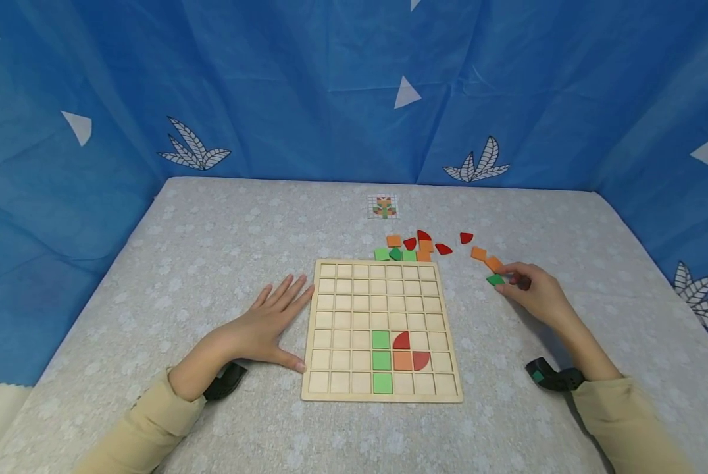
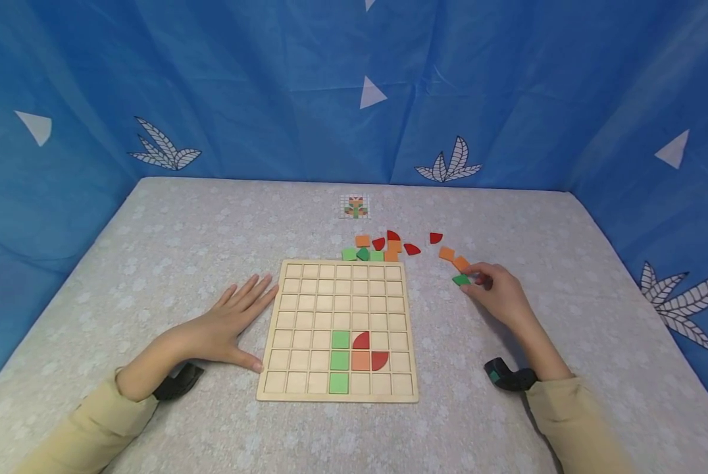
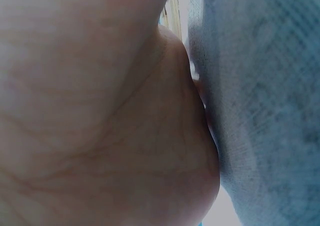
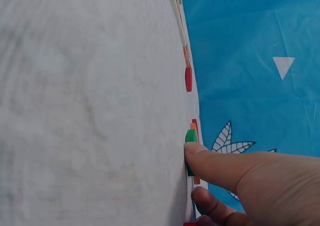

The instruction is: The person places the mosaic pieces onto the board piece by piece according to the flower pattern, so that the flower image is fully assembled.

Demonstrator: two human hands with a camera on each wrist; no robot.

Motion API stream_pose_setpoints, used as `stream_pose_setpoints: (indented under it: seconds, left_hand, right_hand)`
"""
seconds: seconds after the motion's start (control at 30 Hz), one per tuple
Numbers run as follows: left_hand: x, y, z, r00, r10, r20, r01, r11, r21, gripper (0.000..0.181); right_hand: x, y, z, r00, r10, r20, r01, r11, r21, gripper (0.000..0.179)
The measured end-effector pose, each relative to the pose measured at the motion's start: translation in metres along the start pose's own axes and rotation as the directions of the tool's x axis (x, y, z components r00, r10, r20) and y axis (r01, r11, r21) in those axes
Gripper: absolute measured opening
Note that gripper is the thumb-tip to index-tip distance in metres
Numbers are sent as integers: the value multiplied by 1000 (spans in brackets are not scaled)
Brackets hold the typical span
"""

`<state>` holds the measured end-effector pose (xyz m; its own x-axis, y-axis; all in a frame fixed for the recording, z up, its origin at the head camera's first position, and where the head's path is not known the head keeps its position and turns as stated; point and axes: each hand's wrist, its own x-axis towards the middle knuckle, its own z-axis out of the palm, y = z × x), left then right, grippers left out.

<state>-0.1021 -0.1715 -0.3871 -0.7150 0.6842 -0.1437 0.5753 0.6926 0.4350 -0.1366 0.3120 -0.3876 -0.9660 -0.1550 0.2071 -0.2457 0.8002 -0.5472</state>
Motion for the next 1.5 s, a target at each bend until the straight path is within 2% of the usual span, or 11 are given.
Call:
stream_pose_setpoints:
  seconds: [0.23,0.43,0.6,0.83,0.93,1.07,1.2,1.33,1.5]
  left_hand:
    - [0,1,-1,1000,2,1,-2,1000,24,125]
    - [0,1,-2,1000,0,7,0,1000,6,124]
    - [0,1,-2,1000,-3,8,3,1000,2,125]
    - [0,1,-1,1000,-3,8,3,1000,1,124]
    - [0,1,-1,1000,-3,9,3,1000,2,124]
    - [0,1,-1,1000,-3,8,3,1000,1,125]
    - [0,1,0,1000,-2,5,2,1000,2,125]
    - [-1,0,0,1000,0,0,0,1000,3,125]
    - [0,0,1,1000,-1,2,1,1000,4,125]
  right_hand:
    - [0,-2,1,1000,22,-12,-22,1000,6,22]
    - [-2,-4,1,998,60,-2,-60,998,21,22]
    - [-2,-6,2,999,42,-10,-42,999,9,19]
    - [-1,-17,1,998,54,-15,-53,998,22,27]
    - [-1,-25,2,999,32,-23,-31,998,49,24]
    - [-2,-38,5,998,-52,-29,55,993,100,21]
    - [-2,-54,8,995,-94,16,90,979,185,16]
    - [-2,-71,15,990,-111,90,79,950,302,12]
    - [1,-93,27,974,-123,190,42,924,381,12]
